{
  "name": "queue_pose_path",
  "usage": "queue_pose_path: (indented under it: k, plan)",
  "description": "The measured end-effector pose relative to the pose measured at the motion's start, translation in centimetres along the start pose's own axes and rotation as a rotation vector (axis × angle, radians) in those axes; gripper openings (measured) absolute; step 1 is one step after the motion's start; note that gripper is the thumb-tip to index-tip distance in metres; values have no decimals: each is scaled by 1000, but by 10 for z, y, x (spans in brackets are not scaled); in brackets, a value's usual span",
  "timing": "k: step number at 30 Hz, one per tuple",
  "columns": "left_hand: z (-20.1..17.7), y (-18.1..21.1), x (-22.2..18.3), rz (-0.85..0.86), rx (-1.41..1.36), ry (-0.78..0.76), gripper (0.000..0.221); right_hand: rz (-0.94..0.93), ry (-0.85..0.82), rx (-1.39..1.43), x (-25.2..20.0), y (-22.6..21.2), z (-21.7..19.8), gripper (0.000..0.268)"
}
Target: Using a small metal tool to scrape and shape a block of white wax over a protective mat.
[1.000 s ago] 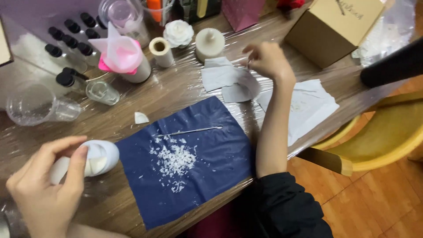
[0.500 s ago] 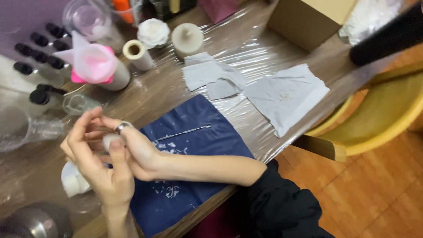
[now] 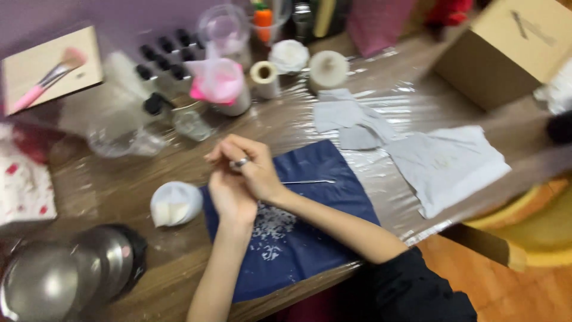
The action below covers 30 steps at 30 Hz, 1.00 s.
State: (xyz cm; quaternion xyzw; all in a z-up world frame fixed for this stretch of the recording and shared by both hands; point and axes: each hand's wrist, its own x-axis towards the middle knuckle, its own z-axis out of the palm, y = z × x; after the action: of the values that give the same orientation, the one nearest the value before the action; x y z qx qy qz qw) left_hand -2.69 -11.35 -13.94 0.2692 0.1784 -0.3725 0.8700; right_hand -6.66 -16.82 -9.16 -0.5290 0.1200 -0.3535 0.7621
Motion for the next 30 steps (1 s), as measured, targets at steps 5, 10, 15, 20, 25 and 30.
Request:
queue_pose_path:
  k: [5,10,15,20,25,30]
  plan:
    - [4,9,2,20,-21,87,15,-104,-44,-225,-2,10,-2,23]
    - [-12,25,7,-32,-92,-59,11,-241,-54,-354,16,-15,-12,19]
    - [13,82,-21,-7,-268,-182,15,-449,-22,-739,46,-48,-53,23]
    - [36,108,-50,135,-356,-108,17,-394,-8,-857,69,-35,-56,72]
    - [33,108,-49,90,-372,-134,18,-375,-21,-1250,107,27,-48,136]
    - [33,112,-53,27,-434,-199,15,-423,104,-1339,122,56,-33,136]
